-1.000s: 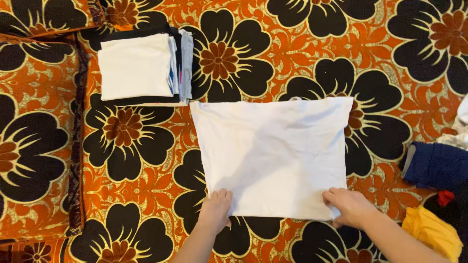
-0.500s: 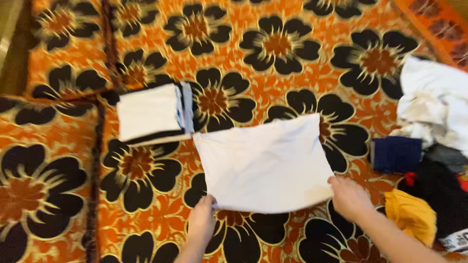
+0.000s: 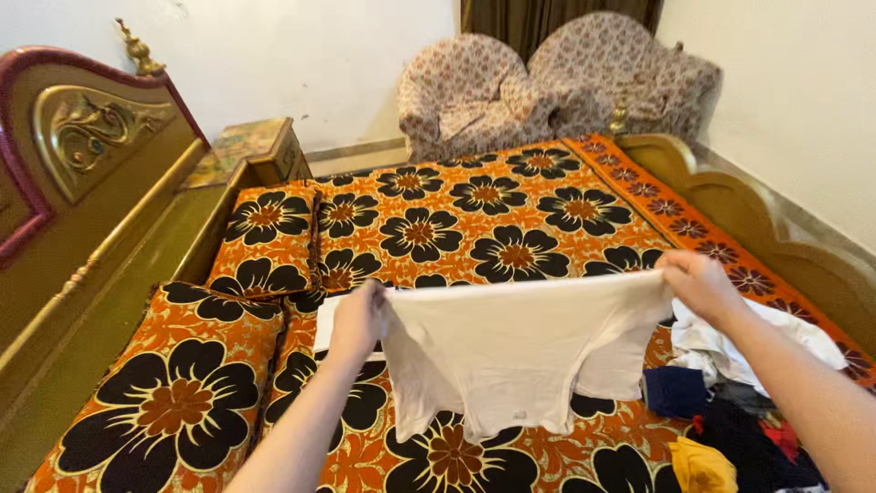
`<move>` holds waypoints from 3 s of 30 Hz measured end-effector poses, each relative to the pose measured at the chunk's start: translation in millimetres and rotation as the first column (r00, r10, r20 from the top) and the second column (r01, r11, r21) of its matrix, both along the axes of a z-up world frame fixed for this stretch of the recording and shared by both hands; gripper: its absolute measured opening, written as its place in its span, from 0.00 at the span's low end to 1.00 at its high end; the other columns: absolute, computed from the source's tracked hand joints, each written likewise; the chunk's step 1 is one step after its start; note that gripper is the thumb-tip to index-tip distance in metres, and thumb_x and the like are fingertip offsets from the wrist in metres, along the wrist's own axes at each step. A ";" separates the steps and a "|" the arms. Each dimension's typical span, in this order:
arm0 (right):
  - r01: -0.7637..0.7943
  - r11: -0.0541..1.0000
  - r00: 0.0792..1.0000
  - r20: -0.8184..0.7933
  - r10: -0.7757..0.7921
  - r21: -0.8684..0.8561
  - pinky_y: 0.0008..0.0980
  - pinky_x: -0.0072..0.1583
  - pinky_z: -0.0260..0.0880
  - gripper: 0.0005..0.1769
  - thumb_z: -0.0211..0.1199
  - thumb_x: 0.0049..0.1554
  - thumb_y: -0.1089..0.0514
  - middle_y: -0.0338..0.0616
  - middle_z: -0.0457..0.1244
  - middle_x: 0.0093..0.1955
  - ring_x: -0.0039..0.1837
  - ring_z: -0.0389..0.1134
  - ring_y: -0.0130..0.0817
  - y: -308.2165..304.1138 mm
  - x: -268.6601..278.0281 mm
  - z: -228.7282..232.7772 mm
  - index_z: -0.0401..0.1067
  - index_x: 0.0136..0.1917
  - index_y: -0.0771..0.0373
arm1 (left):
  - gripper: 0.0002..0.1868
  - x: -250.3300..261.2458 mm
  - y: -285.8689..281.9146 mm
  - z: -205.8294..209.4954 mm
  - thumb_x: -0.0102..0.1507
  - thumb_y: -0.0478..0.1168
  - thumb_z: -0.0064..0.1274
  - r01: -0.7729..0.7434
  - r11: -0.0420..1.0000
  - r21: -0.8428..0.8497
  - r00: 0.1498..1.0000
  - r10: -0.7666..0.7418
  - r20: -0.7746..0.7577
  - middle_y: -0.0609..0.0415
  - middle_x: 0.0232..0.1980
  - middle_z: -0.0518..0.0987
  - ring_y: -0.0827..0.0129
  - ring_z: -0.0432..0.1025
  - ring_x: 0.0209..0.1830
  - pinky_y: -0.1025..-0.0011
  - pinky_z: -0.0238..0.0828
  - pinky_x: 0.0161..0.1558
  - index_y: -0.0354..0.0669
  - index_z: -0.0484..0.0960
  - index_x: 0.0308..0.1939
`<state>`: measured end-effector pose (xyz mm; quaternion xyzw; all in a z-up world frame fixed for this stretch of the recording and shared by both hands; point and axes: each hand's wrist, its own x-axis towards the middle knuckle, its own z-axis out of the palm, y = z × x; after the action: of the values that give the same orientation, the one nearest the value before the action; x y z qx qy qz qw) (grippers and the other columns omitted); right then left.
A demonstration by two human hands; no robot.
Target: The person folds several pieces of clothing on a bed, including black and white garments. They smooth and align each item before folding it into a compact rectangle and stacking it with previously folded clothes.
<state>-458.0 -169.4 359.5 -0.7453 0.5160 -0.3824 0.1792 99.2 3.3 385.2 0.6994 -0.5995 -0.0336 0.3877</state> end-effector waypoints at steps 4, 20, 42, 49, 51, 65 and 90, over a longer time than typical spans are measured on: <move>-0.001 0.990 0.975 0.219 -0.031 0.143 0.36 0.41 0.59 0.12 0.54 0.57 0.61 0.46 0.62 0.35 0.39 0.59 0.32 27.4 1.6 52.5 0.77 0.44 0.67 | 0.11 -2.9 4.7 40.7 0.60 0.35 0.51 0.038 0.980 -0.196 0.996 -0.052 -0.069 0.38 0.42 0.83 0.48 0.79 0.46 0.59 0.74 0.46 0.36 0.76 0.46; -0.124 0.967 0.915 0.404 0.024 0.222 0.29 0.42 0.63 0.11 0.55 0.55 0.60 0.38 0.66 0.37 0.38 0.63 0.26 70.5 -25.2 137.0 0.77 0.46 0.65 | 0.18 -15.8 88.1 151.7 0.53 0.42 0.67 0.426 0.891 0.155 0.853 -0.339 -0.397 0.56 0.40 0.84 0.72 0.78 0.40 0.71 0.77 0.43 0.45 0.81 0.45; 0.011 0.684 0.989 0.092 -0.115 0.729 0.43 0.42 0.69 0.12 0.58 0.57 0.55 0.42 0.68 0.40 0.40 0.67 0.37 8.7 -74.5 -44.8 0.79 0.49 0.62 | 0.11 10.5 23.5 -11.4 0.62 0.42 0.64 0.515 0.780 0.355 0.584 -0.016 -0.811 0.65 0.26 0.69 0.83 0.56 0.17 0.83 0.47 0.18 0.47 0.81 0.46; 0.177 0.690 0.976 -0.216 -0.030 0.702 0.42 0.38 0.76 0.14 0.62 0.57 0.58 0.48 0.68 0.35 0.34 0.69 0.40 -53.6 -19.0 -187.9 0.81 0.55 0.61 | 0.10 -12.6 -63.7 -165.3 0.63 0.32 0.57 0.144 0.799 0.584 0.742 0.303 -0.598 0.46 0.35 0.83 0.66 0.80 0.27 0.71 0.81 0.29 0.32 0.79 0.47; 0.179 0.653 0.984 -0.136 -0.116 0.736 0.41 0.38 0.78 0.14 0.58 0.57 0.64 0.55 0.70 0.36 0.35 0.72 0.43 -71.7 -7.5 -225.8 0.81 0.54 0.66 | 0.09 -16.0 -87.1 -208.2 0.63 0.29 0.54 0.050 0.805 0.591 0.708 0.389 -0.590 0.44 0.37 0.83 0.60 0.82 0.29 0.66 0.85 0.32 0.29 0.78 0.48; -0.041 0.637 0.998 0.056 -0.003 0.770 0.30 0.49 0.75 0.13 0.59 0.55 0.68 0.48 0.75 0.42 0.45 0.76 0.33 -36.5 -21.3 -384.2 0.81 0.50 0.69 | 0.10 -33.0 -41.3 -362.2 0.59 0.29 0.57 -0.084 0.735 0.673 0.869 0.385 -0.311 0.50 0.35 0.87 0.69 0.81 0.34 0.70 0.76 0.38 0.40 0.83 0.44; 0.147 0.770 0.471 -0.728 0.498 0.621 0.39 0.62 0.71 0.08 0.63 0.47 0.55 0.27 0.69 0.45 0.60 0.69 0.34 87.8 13.7 -412.7 0.80 0.38 0.41 | 0.08 -36.9 -13.2 -395.1 0.67 0.46 0.49 -0.179 0.077 0.981 0.984 0.002 0.179 0.49 0.45 0.81 0.54 0.77 0.48 0.58 0.72 0.52 0.54 0.83 0.43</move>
<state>-444.3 -81.7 -53.2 -0.7842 0.5409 0.2555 0.1648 62.3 -9.8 -9.9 0.8127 -0.3976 -0.3604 -0.2268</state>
